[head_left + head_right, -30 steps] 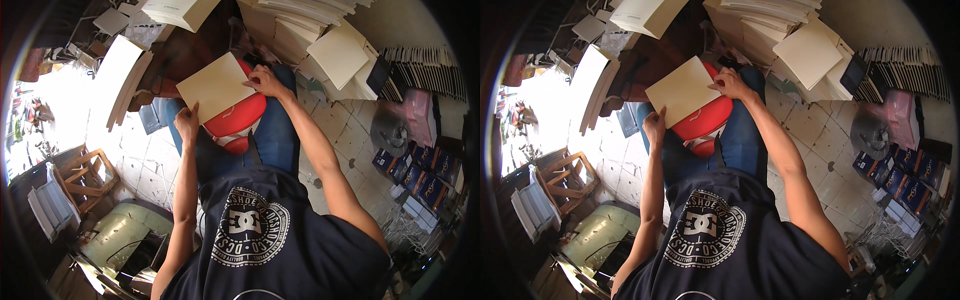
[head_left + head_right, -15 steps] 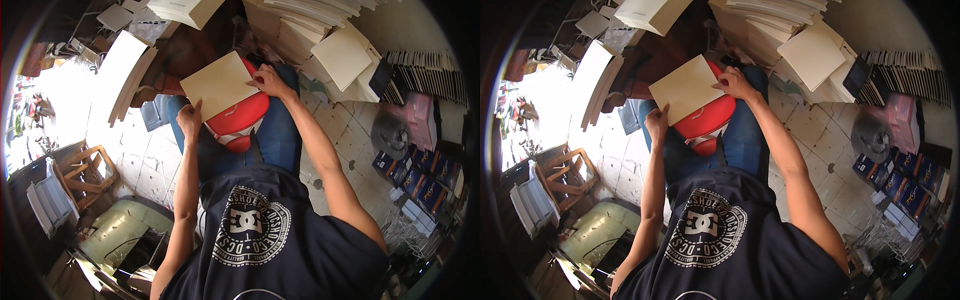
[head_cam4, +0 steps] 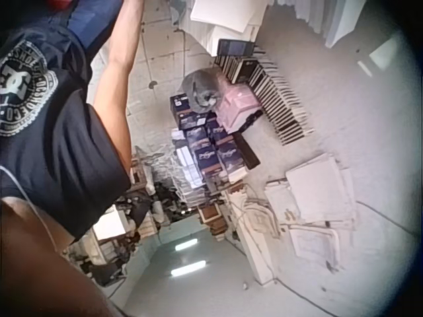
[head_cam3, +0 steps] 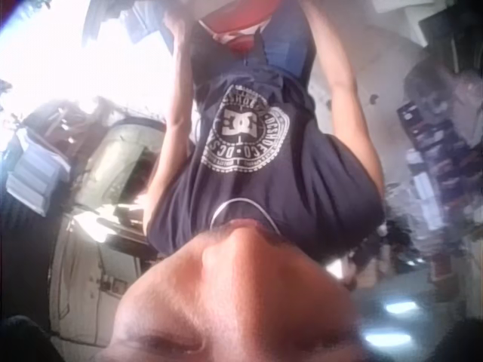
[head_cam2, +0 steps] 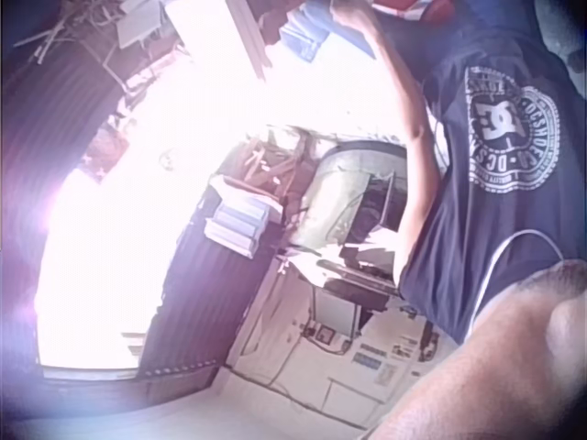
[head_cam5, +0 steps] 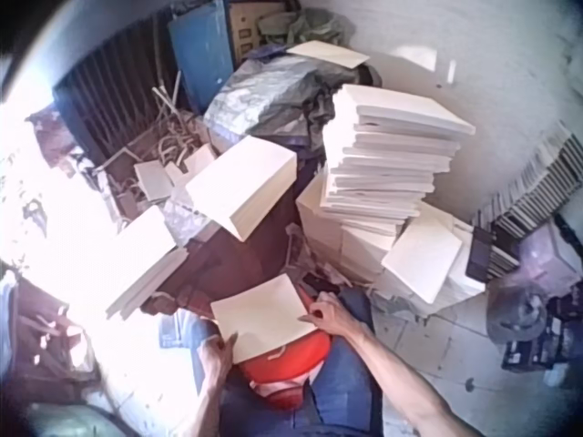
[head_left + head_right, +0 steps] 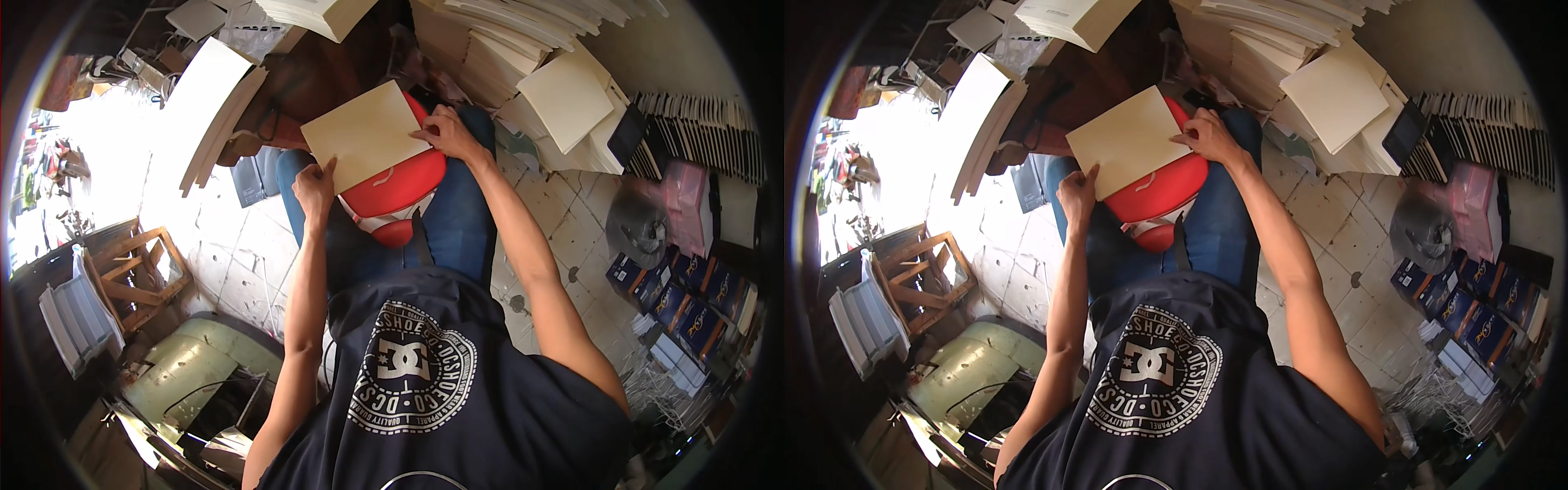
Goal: The person wraps paper book blocks by fitting folded paper covers around each paper stack and pressing and aligning the edges by hand.
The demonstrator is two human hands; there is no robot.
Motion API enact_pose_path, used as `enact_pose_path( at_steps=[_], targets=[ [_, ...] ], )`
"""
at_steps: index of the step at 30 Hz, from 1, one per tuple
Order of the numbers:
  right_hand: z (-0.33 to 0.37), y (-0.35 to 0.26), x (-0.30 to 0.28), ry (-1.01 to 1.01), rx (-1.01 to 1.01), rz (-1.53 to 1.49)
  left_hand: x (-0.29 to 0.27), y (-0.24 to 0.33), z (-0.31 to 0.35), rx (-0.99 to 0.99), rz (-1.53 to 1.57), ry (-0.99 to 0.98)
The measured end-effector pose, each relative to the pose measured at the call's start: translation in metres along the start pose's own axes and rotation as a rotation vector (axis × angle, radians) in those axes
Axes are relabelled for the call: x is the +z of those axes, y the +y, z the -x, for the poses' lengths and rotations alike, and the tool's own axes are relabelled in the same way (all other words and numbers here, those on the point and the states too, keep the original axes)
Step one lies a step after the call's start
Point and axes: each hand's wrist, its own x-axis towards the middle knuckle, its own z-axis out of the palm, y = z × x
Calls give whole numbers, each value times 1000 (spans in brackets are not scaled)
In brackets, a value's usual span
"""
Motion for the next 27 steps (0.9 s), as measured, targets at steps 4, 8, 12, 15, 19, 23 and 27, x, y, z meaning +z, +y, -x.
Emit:
enact_pose_path(
  at_steps=[4,8,12,15,19,23,27],
  targets=[
    [2,-2,-5,-47,19,8,2,-1,0,-4,0,6],
    [1,-6,-10,-149,82,62,5,-5,0,23,-8,28],
    [3,-9,-5,-53,21,66,2,-8,-1,18,-18,6],
    [2,-8,-6,-134,79,51,-3,-7,-1,8,-12,-7],
    [2,-6,-6,-129,72,55,-25,-1,4,-176,103,-200],
    [4,-7,-5,-78,4,55,-40,-5,11,-88,11,-218],
    [4,-9,-5,-36,-30,43,-45,-1,21,123,-63,-326]
  ],
)
